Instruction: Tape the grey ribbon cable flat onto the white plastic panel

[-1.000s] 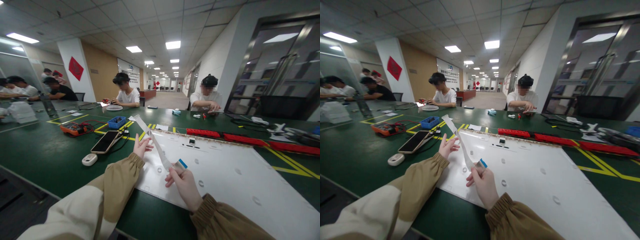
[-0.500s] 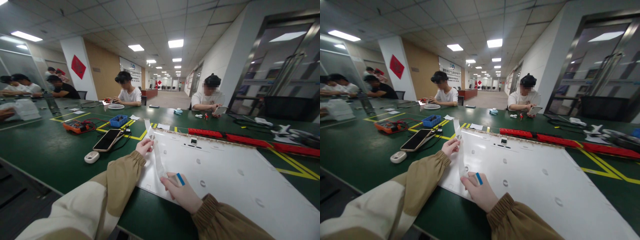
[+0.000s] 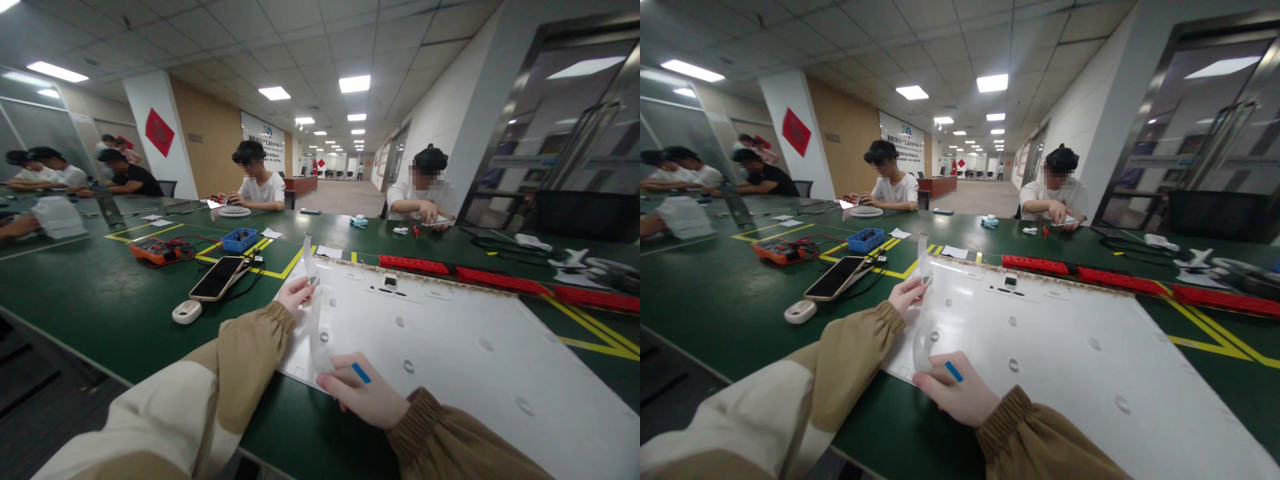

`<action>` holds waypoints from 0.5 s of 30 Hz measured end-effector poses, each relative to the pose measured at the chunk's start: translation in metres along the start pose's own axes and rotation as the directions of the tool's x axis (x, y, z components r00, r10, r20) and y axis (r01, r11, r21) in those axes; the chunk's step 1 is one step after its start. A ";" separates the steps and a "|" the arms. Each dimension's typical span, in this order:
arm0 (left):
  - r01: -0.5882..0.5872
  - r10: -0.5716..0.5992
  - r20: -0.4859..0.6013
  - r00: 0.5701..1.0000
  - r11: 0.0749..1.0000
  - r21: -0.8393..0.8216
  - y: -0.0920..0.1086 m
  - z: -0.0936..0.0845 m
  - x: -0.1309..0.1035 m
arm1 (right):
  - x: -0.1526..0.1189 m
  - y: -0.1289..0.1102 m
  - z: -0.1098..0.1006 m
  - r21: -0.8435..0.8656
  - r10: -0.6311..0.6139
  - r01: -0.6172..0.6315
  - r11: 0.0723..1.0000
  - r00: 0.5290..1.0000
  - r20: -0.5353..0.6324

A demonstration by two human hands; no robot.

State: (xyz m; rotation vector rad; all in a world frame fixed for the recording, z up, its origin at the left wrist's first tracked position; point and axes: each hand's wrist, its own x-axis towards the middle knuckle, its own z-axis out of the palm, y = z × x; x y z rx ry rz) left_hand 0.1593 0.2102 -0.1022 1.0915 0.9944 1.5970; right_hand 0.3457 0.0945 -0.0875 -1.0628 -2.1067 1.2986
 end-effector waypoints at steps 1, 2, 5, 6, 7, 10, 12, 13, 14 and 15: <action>0.002 -0.002 0.005 1.000 1.000 -0.002 0.001 0.001 -0.001 | 0.000 -0.002 -0.001 -0.027 -0.029 0.030 0.999 0.999 0.029; 0.003 -0.003 0.009 1.000 1.000 -0.002 0.001 0.001 -0.002 | -0.001 -0.004 -0.002 -0.036 -0.037 0.038 0.999 0.999 0.035; 0.008 -0.008 0.033 0.999 1.000 -0.007 0.000 0.001 -0.002 | -0.001 -0.008 -0.003 -0.012 -0.007 0.007 1.000 1.000 -0.012; 0.011 -0.010 0.062 0.998 1.000 -0.013 -0.001 0.001 -0.001 | -0.001 -0.008 -0.003 -0.009 -0.004 0.004 1.000 1.000 -0.019; 0.012 -0.009 0.104 0.995 1.000 -0.020 -0.002 0.000 0.000 | -0.001 -0.009 -0.002 -0.009 -0.005 0.004 1.000 1.000 -0.024; -0.011 0.015 0.246 0.969 1.000 -0.017 -0.006 -0.001 0.001 | -0.002 -0.010 -0.002 -0.006 0.002 -0.002 1.000 1.000 -0.021; -0.050 0.047 0.293 0.955 0.999 0.005 -0.009 0.000 0.000 | -0.002 -0.011 -0.002 0.001 -0.009 0.009 1.000 1.000 -0.021; -0.068 0.060 0.303 0.951 0.998 0.016 -0.010 0.000 0.000 | -0.002 -0.011 -0.002 -0.001 -0.019 0.019 1.000 1.000 -0.021; -0.081 0.068 0.310 0.948 0.996 0.029 -0.011 0.001 -0.001 | -0.002 -0.012 -0.003 -0.010 -0.030 0.030 1.000 0.999 -0.022; -0.091 0.071 0.316 0.946 0.995 0.047 -0.011 0.002 -0.002 | -0.002 -0.012 -0.003 -0.023 -0.038 0.037 0.999 0.999 -0.024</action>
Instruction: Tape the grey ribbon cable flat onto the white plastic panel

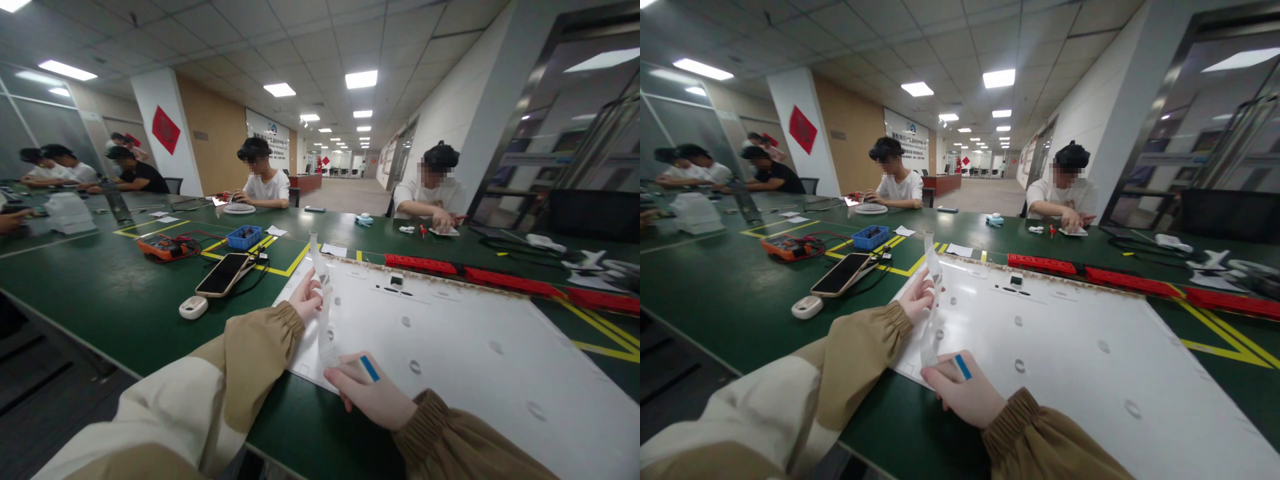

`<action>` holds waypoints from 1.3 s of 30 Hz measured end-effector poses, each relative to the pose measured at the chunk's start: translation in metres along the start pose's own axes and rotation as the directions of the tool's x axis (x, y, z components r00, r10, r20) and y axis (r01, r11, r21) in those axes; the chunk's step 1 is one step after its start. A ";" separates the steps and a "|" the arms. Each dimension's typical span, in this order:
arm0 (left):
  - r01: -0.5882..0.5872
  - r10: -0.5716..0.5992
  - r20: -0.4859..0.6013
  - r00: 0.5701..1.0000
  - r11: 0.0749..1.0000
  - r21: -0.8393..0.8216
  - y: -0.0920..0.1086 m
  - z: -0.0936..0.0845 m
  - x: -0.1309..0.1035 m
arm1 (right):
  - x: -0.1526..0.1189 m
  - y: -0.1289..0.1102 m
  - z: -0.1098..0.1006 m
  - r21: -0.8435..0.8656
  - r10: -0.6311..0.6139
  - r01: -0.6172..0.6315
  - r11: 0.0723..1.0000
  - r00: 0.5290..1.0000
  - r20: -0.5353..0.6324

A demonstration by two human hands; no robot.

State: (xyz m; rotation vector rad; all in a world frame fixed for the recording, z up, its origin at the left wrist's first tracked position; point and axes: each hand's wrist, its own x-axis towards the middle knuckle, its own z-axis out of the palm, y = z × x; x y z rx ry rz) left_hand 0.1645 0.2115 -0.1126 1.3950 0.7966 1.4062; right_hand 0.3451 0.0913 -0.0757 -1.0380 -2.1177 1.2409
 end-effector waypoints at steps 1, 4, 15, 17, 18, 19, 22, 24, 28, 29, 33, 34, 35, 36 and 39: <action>-0.001 0.001 0.006 1.000 1.000 0.029 0.000 0.001 -0.001 | 0.000 0.000 0.000 -0.016 -0.003 0.003 1.000 1.000 0.002; -0.024 0.019 0.036 0.999 0.989 0.145 0.000 0.003 -0.003 | 0.001 0.002 -0.001 -0.060 -0.017 0.018 0.998 1.000 0.016; -0.203 0.155 0.145 0.977 0.881 0.427 0.004 0.007 -0.012 | -0.001 -0.005 -0.006 -0.113 -0.131 0.140 0.984 0.988 0.080; -0.234 0.165 0.184 0.969 0.852 0.469 0.010 0.008 -0.013 | -0.001 -0.002 -0.006 -0.139 -0.130 0.139 0.981 0.989 0.071; -0.238 0.164 0.190 0.968 0.843 0.483 0.013 0.009 -0.013 | -0.001 0.000 -0.005 -0.150 -0.129 0.136 0.979 0.990 0.055; -0.233 0.163 0.182 0.970 0.838 0.492 0.016 0.009 -0.013 | -0.001 0.003 -0.004 -0.158 -0.132 0.137 0.978 0.990 0.041; -0.197 0.179 0.084 0.980 0.861 0.469 0.019 0.010 -0.014 | -0.001 0.011 -0.001 -0.145 -0.128 0.135 0.980 0.990 0.052; -0.144 0.140 0.038 0.989 0.915 0.376 0.018 0.010 -0.013 | 0.001 0.013 0.001 -0.107 -0.120 0.127 0.986 0.990 0.068; -0.039 0.044 -0.044 0.998 0.993 0.109 0.014 0.007 -0.007 | 0.006 0.010 0.002 -0.037 -0.154 0.153 0.988 0.988 -0.020; -0.034 0.038 -0.066 0.997 0.998 0.057 0.013 0.007 -0.005 | 0.008 0.010 0.002 -0.014 -0.149 0.149 0.989 0.987 -0.053; -0.043 0.038 -0.089 0.995 0.998 -0.055 0.011 0.006 -0.001 | 0.016 0.021 -0.003 0.142 -0.075 0.105 0.984 0.977 -0.198; -0.050 0.045 -0.092 0.995 0.997 -0.060 0.011 0.006 -0.001 | 0.019 0.025 -0.004 0.177 -0.053 0.098 0.979 0.969 -0.241; -0.054 0.049 -0.089 0.995 0.997 -0.059 0.011 0.007 -0.001 | 0.020 0.029 -0.005 0.212 -0.029 0.093 0.973 0.959 -0.283; -0.057 0.052 -0.085 0.995 0.997 -0.058 0.011 0.007 -0.002 | 0.022 0.031 -0.006 0.252 -0.002 0.088 0.964 0.947 -0.321; -0.046 0.044 -0.045 0.998 0.997 -0.054 0.011 0.009 -0.004 | 0.026 0.035 -0.008 0.387 0.074 0.088 0.918 0.921 -0.384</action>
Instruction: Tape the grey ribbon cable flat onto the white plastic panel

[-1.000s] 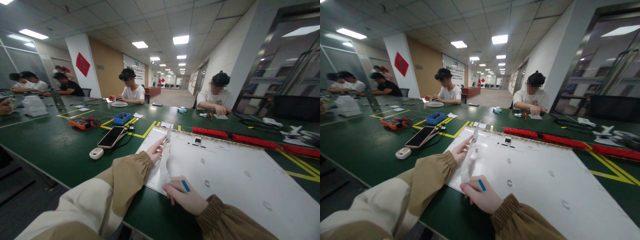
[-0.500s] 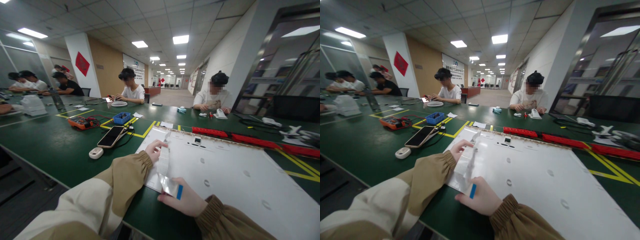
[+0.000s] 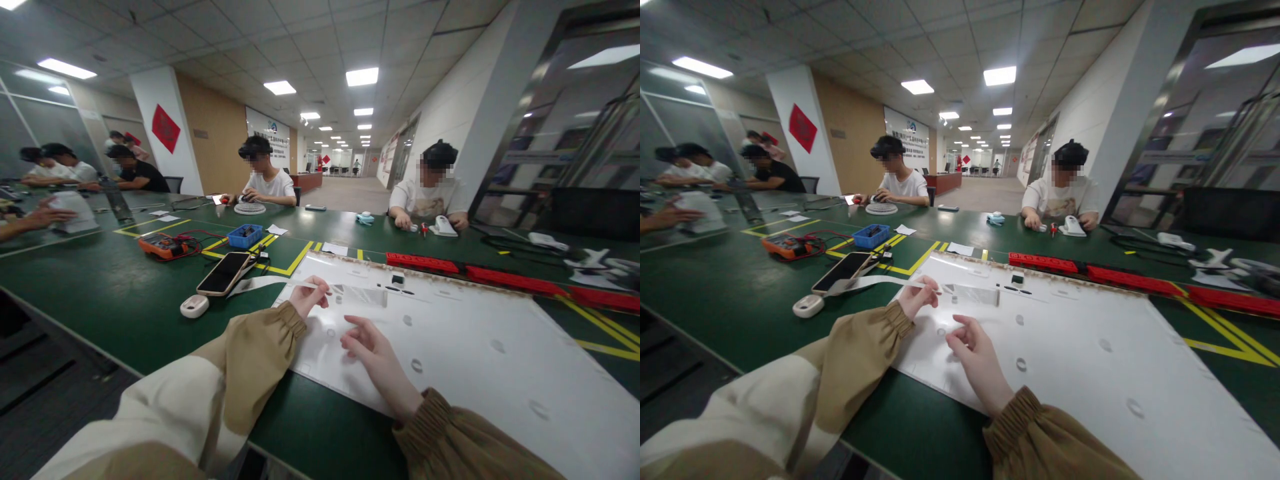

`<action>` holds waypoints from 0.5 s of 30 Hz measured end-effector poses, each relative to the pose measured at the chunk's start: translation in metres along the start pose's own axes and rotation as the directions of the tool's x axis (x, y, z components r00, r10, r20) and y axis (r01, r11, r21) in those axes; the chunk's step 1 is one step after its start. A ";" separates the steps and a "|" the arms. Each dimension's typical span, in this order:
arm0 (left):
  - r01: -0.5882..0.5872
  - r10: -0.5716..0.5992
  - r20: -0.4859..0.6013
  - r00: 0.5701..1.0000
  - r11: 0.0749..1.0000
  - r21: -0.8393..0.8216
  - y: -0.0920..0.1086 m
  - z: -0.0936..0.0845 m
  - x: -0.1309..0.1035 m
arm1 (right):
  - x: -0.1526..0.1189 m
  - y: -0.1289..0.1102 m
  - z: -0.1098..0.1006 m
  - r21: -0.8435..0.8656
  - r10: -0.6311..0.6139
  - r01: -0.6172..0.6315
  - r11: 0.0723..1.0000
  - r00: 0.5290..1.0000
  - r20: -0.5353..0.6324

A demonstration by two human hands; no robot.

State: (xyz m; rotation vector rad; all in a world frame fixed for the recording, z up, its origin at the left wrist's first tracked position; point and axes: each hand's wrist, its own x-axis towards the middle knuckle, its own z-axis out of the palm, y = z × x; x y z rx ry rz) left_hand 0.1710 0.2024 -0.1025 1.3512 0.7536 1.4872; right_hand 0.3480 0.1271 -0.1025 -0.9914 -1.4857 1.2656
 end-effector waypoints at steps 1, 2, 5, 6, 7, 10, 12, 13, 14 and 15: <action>0.009 -0.009 0.023 1.000 1.000 0.004 0.001 0.001 -0.001 | 0.001 0.000 0.000 0.039 0.012 -0.012 0.999 1.000 -0.014; 0.018 -0.018 0.050 0.999 1.000 0.010 0.002 0.002 -0.002 | 0.001 -0.001 0.001 0.069 0.022 -0.020 0.997 0.999 -0.023; 0.020 -0.025 0.136 0.990 0.999 0.039 0.006 0.005 -0.008 | 0.001 -0.004 0.002 0.112 0.025 -0.018 0.994 0.998 -0.059; 0.007 -0.015 0.165 0.986 0.999 0.050 0.008 0.007 -0.011 | 0.000 -0.005 0.002 0.121 0.018 -0.009 0.993 0.997 -0.079; -0.011 0.000 0.193 0.981 0.998 0.059 0.011 0.009 -0.013 | -0.001 -0.006 0.002 0.132 0.007 0.007 0.991 0.995 -0.102; -0.071 0.049 0.270 0.962 0.995 0.073 0.016 0.013 -0.019 | -0.002 -0.008 0.000 0.183 -0.040 0.073 0.980 0.983 -0.178; -0.104 0.077 0.301 0.951 0.992 0.075 0.017 0.015 -0.022 | -0.001 -0.008 -0.002 0.227 -0.049 0.100 0.969 0.974 -0.219; -0.118 0.088 0.315 0.945 0.990 0.079 0.017 0.015 -0.022 | -0.001 -0.008 -0.003 0.255 -0.036 0.099 0.962 0.970 -0.240; -0.132 0.099 0.325 0.940 0.988 0.081 0.017 0.015 -0.023 | 0.000 -0.007 -0.003 0.284 -0.014 0.088 0.955 0.967 -0.255; -0.145 0.110 0.334 0.936 0.986 0.083 0.016 0.015 -0.023 | 0.001 -0.006 -0.004 0.310 0.014 0.072 0.948 0.964 -0.265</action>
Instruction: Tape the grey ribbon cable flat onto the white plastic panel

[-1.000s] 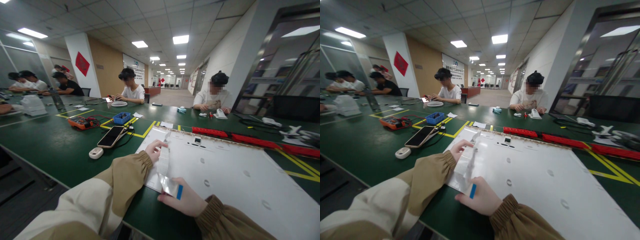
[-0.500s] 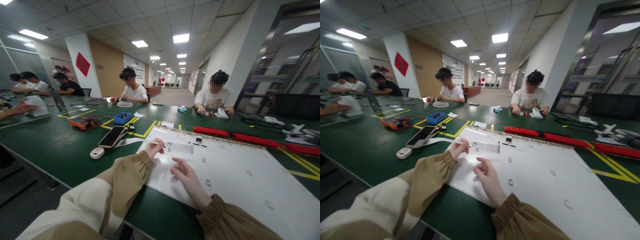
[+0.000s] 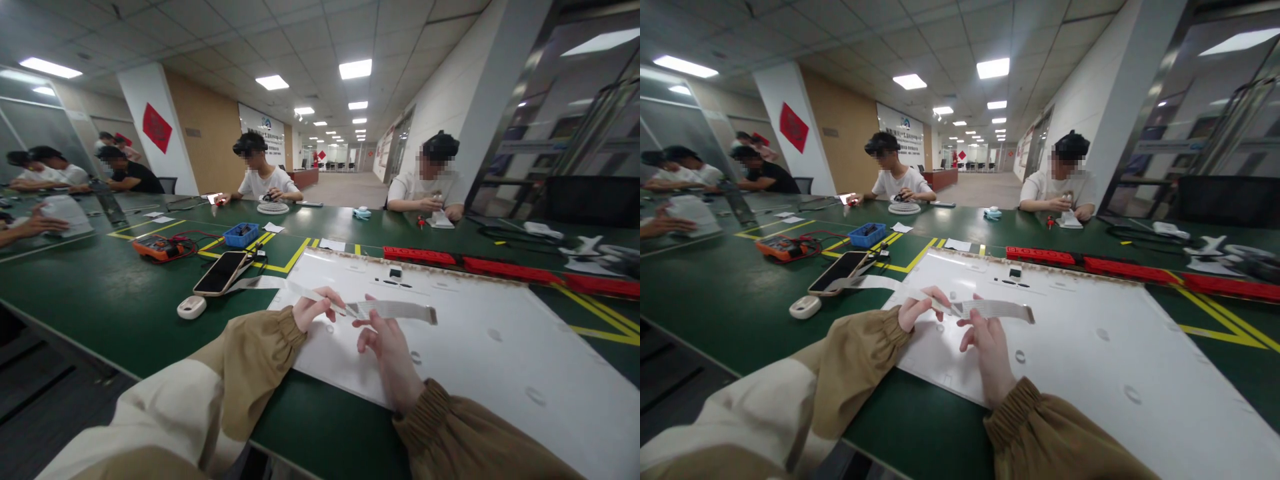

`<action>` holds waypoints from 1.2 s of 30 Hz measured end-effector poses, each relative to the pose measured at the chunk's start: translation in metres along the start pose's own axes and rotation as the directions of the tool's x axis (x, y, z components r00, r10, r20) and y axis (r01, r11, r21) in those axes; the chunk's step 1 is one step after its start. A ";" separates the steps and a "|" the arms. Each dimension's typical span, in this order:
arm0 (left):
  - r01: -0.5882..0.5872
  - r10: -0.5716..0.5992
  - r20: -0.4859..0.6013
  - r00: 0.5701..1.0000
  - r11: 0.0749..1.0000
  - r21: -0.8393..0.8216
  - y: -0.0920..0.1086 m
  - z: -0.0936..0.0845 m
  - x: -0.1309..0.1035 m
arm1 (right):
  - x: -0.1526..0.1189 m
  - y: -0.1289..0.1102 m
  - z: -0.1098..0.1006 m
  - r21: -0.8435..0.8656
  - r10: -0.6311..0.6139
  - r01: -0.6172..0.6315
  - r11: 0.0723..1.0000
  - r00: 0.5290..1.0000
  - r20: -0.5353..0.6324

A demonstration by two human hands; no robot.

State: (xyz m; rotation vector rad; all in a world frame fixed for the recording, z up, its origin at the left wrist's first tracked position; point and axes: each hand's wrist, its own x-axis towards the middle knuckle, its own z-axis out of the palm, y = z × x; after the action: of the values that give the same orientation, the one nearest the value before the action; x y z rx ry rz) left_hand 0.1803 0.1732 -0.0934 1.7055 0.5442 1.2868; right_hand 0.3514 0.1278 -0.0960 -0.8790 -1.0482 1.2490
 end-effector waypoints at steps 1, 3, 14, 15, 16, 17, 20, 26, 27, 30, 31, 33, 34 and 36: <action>-0.009 0.009 0.008 1.000 1.000 0.004 -0.001 0.000 0.000 | 0.001 0.001 0.000 0.015 0.024 -0.024 1.000 1.000 -0.017; -0.017 0.017 0.024 1.000 1.000 0.009 -0.002 0.000 -0.002 | 0.002 0.002 -0.001 0.021 0.054 -0.053 0.998 0.997 -0.052; -0.091 0.057 0.133 0.989 0.960 0.265 0.001 0.007 -0.009 | 0.007 0.007 -0.008 -0.084 -0.021 0.011 0.996 0.993 -0.118; -0.105 0.067 0.143 0.987 0.954 0.279 0.001 0.008 -0.009 | 0.007 0.007 -0.008 -0.096 -0.029 0.018 0.995 0.993 -0.115; -0.126 0.085 0.153 0.985 0.949 0.290 0.001 0.008 -0.008 | 0.008 0.006 -0.008 -0.108 -0.035 0.023 0.994 0.993 -0.109; -0.151 0.106 0.164 0.981 0.943 0.297 0.001 0.009 -0.008 | 0.008 0.006 -0.008 -0.124 -0.040 0.027 0.992 0.994 -0.101; -0.233 0.195 0.153 0.969 0.926 0.297 0.002 0.010 -0.006 | 0.008 0.006 -0.007 -0.160 -0.048 0.039 0.986 0.997 -0.053; -0.269 0.241 0.128 0.962 0.917 0.293 0.002 0.011 -0.007 | 0.006 0.003 -0.003 -0.179 -0.056 0.053 0.982 0.998 -0.011; -0.258 0.229 0.128 0.965 0.920 0.294 0.001 0.011 -0.007 | 0.005 0.002 -0.003 -0.182 -0.061 0.057 0.982 0.998 -0.016; -0.232 0.200 0.132 0.971 0.922 0.309 -0.001 0.010 -0.007 | 0.004 0.001 -0.002 -0.197 -0.063 0.054 0.979 0.997 -0.040; -0.223 0.188 0.138 0.973 0.920 0.324 -0.002 0.010 -0.007 | 0.003 0.001 -0.002 -0.208 -0.060 0.048 0.977 0.997 -0.050; -0.203 0.161 0.142 0.977 0.912 0.357 -0.002 0.010 -0.007 | 0.002 0.000 -0.001 -0.236 -0.052 0.038 0.971 0.997 -0.055; -0.196 0.154 0.141 0.978 0.910 0.366 -0.002 0.011 -0.007 | 0.001 0.000 -0.001 -0.247 -0.049 0.035 0.968 0.998 -0.050; -0.188 0.151 0.128 0.980 0.913 0.362 0.000 0.012 -0.006 | 0.000 0.001 -0.001 -0.261 -0.045 0.036 0.965 0.999 -0.029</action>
State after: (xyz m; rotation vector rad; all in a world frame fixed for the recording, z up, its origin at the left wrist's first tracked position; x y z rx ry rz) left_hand 0.1888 0.1640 -0.0975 2.1607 0.6232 1.2702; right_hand 0.3517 0.1279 -0.0968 -1.0703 -1.2147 1.0728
